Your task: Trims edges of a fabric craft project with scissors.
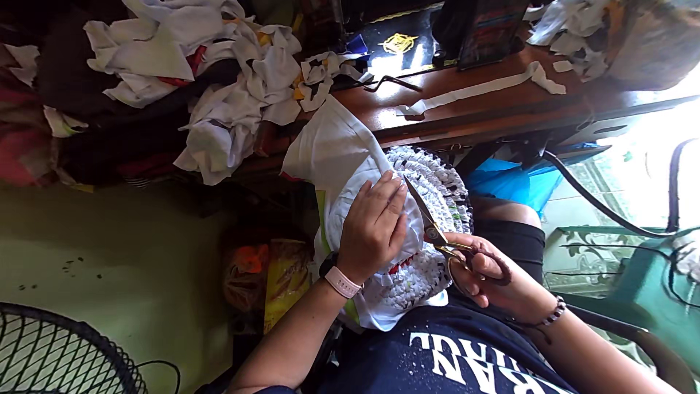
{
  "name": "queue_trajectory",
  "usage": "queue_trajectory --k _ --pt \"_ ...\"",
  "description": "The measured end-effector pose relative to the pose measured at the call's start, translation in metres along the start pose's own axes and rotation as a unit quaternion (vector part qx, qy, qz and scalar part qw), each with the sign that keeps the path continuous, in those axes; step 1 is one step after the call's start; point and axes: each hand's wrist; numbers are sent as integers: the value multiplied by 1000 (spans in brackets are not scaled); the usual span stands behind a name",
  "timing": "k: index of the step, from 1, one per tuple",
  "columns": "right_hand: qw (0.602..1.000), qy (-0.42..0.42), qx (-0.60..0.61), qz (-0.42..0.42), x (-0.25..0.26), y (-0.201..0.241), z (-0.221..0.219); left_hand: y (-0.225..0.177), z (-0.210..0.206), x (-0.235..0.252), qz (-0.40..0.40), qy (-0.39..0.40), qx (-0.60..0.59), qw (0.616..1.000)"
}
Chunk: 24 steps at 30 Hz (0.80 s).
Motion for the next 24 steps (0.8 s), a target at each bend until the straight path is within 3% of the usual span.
queue_trajectory --k 14,24 --pt "1000 4 4 1 1 2 -1 3 -2 0 -10 5 -7 1000" --pt "1000 11 0 -2 0 1 2 4 5 -8 25 -40 -46 998"
Point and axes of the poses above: each hand's wrist, its own x-axis towards the middle knuckle, its own z-axis out of the back of the hand, y = z × x, and after that the axes turned 15 degrees about y, right-handed
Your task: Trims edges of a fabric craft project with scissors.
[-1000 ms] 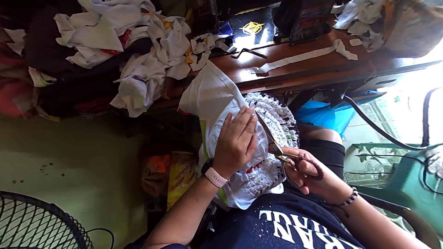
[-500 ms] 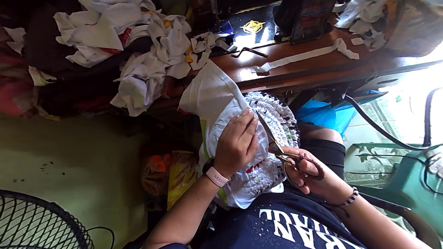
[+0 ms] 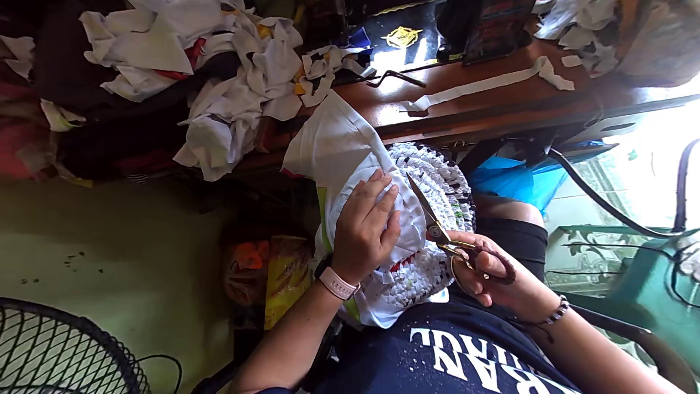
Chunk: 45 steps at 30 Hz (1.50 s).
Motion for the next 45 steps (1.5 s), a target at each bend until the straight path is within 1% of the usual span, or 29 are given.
queue_trajectory --k 3,11,20,34,45 --pt "1000 -7 -6 -4 0 1 -1 -2 -2 0 -3 16 2 1000" --pt "1000 10 6 -2 -2 0 1 -3 -8 1 -12 45 30 998" --pt "1000 14 3 7 0 3 2 1 -8 1 -16 43 4 999" --pt "1000 16 -5 0 -1 3 5 1 -9 1 -18 42 6 999" --pt "1000 -22 -10 4 8 8 -6 1 -8 1 -22 49 1 999"
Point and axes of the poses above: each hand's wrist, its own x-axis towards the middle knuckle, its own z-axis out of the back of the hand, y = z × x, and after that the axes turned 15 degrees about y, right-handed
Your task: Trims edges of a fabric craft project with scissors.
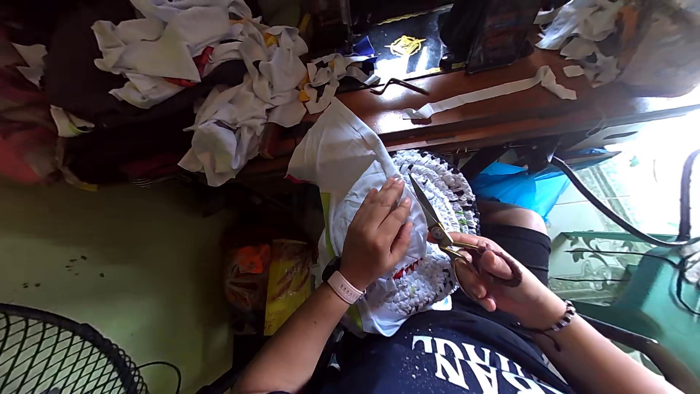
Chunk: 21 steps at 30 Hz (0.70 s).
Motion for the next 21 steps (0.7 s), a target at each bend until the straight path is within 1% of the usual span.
queue_trajectory --k 9,21 --pt "1000 -14 14 -2 11 4 -1 0 0 1 1 5 2 1000" --pt "1000 0 25 13 12 1 2 -1 -1 1 4 2 2 1000"
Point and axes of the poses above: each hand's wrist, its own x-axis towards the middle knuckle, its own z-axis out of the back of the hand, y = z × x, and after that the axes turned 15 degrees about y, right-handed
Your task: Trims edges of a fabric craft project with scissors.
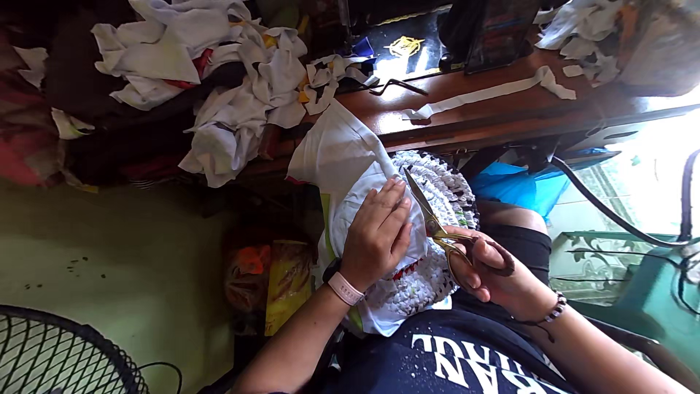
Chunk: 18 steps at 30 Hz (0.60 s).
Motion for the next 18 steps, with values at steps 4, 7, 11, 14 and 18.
queue_trajectory --k 4,7,11,14,18 --pt "1000 -1 1 5 1 0 -1 -1 0 0 3 1 -3 1000" --pt "1000 -13 -2 2 3 0 -3 -1 1 0 3 3 -2 1000" --pt "1000 -11 -1 4 4 0 -1 -1 0 0 6 5 1 1000" --pt "1000 -7 -1 3 4 0 0 -1 1 0 8 7 -1 1000" --pt "1000 -6 0 5 4 -1 1 -3 4 2 13 10 -14 1000"
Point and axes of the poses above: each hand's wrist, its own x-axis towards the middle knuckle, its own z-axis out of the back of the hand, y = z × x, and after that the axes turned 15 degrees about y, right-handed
